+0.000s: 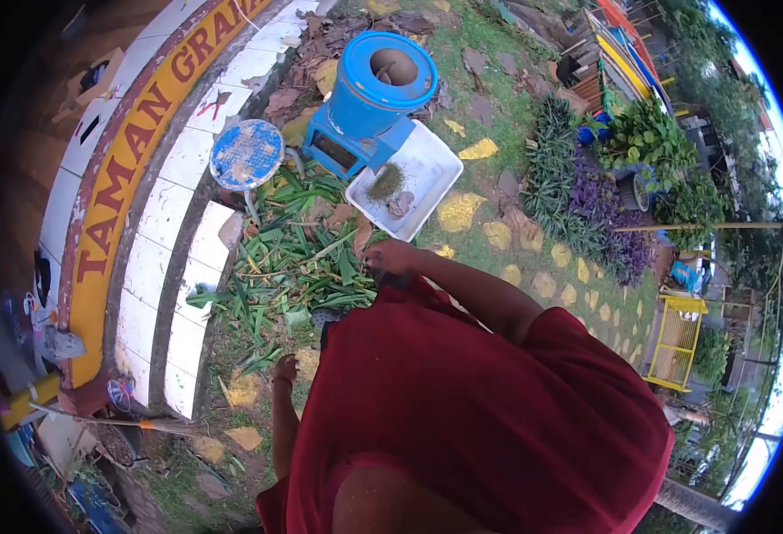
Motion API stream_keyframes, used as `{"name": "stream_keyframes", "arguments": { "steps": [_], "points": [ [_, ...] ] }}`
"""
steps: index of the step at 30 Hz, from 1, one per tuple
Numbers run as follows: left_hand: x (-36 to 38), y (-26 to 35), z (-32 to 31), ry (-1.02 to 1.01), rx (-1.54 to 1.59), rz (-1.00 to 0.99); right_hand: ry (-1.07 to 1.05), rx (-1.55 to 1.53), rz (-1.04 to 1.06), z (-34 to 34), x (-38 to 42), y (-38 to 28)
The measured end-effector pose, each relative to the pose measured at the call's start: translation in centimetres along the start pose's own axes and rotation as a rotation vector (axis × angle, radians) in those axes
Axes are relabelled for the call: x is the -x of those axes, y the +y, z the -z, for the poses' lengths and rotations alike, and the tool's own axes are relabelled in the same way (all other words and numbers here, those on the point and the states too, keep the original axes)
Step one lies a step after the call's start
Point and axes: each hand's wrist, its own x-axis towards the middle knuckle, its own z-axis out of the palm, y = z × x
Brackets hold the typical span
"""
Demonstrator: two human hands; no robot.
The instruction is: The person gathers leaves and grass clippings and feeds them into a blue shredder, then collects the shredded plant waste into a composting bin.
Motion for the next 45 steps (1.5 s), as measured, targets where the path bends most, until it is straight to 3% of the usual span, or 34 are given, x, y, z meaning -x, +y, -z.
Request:
{"name": "stream_keyframes", "arguments": {
  "steps": [2,3,5,6,7,9,10,12,14,15,16,17,18,20,21,22,24,27,29,30,31,32,33,34,41,43,45],
  "points": [
    [0.5,2.2,-0.3,-0.202,-0.405,-0.089,-0.096,0.138,-0.145,1.3,1.9,0.5],
    [2.8,5.5,-0.8,-0.175,-0.247,0.014,-0.087,0.159,-0.206,0.1,2.5,3.6],
    [0.4,2.7,-1.9,-0.153,-0.211,-0.046,-0.071,0.177,-0.315,-1.4,5.2,8.0],
    [-2.5,-0.3,-2.6,-0.249,-0.698,-0.123,-0.064,0.173,-0.367,-1.6,7.5,8.9],
    [-2.0,-1.1,-2.3,-0.256,-0.722,-0.126,-0.07,0.114,-0.469,-2.2,9.8,9.9],
    [-1.8,-0.8,-2.1,-0.116,-0.419,-0.093,-0.087,0.042,-0.596,-3.1,13.8,11.5],
    [-2.2,-0.2,-1.7,-0.117,-0.44,-0.103,-0.098,0.029,-0.624,-3.8,15.8,12.1],
    [-2.4,0.6,0.0,-0.371,-0.543,-0.218,-0.048,-0.047,-0.676,-5.8,19.5,12.9],
    [-0.1,-0.1,3.3,-0.275,-0.564,-0.159,-0.036,-0.109,-0.772,-8.1,22.2,12.8],
    [2.9,1.4,5.1,-0.224,-0.764,-0.154,-0.057,-0.157,-0.778,-9.9,23.3,13.3],
    [1.3,8.5,3.2,-0.169,-0.961,-0.15,-0.078,-0.201,-0.781,-11.5,24.2,13.6],
    [0.3,8.7,4.4,-0.297,-0.96,-0.231,-0.138,-0.2,-0.721,-12.6,24.7,13.1],
    [0.7,9.6,4.8,-0.281,-0.968,-0.218,-0.2,-0.194,-0.653,-13.6,25.2,12.2],
    [1.2,12.4,5.4,-0.169,-0.637,-0.063,-0.192,-0.546,-0.528,-16.9,28.0,11.8],
    [0.1,11.6,6.2,-0.152,-0.647,-0.055,-0.246,-1.034,-0.693,-16.9,29.9,9.5],
    [-2.6,9.8,6.8,-0.211,-0.539,-0.093,-0.246,-1.168,-0.705,-13.9,31.7,4.9],
    [-3.1,9.9,7.5,-0.267,-0.443,-0.123,-0.546,-1.551,-0.655,-14.8,35.7,4.2],
    [-2.2,13.9,4.5,-0.114,-0.455,0.051,-0.546,-1.688,-0.701,-7.5,37.1,-6.7],
    [-3.2,12.9,2.5,-0.175,-0.194,0.128,-0.314,-1.898,-0.683,-5.8,36.4,-10.3],
    [-2.6,13.5,1.3,-0.195,-0.215,0.137,-0.186,-2.0,-0.672,-5.3,36.2,-11.5],
    [-1.4,15.0,0.2,-0.244,-0.481,0.002,-0.054,-2.093,-0.657,-5.0,36.2,-12.3],
    [-0.4,15.8,-0.6,-0.286,-0.741,-0.143,-0.041,-2.107,-0.657,-4.6,36.1,-12.7],
    [0.7,16.0,-1.3,-0.244,-0.79,-0.255,-0.117,-2.064,-0.601,-4.1,36.0,-12.8],
    [1.3,16.2,-0.6,-0.246,-0.795,-0.26,-0.193,-2.014,-0.545,-3.8,35.9,-12.7],
    [4.4,15.0,0.7,-0.256,-0.981,-0.192,-0.083,-2.329,-0.556,-7.4,34.6,-11.5],
    [4.9,14.5,1.4,-0.265,-1.035,-0.173,-0.024,-2.515,-0.355,-7.7,34.6,-11.6],
    [5.0,14.7,1.9,-0.278,-1.093,-0.164,0.108,-2.376,-0.407,-9.0,34.5,-11.7]
  ]
}}
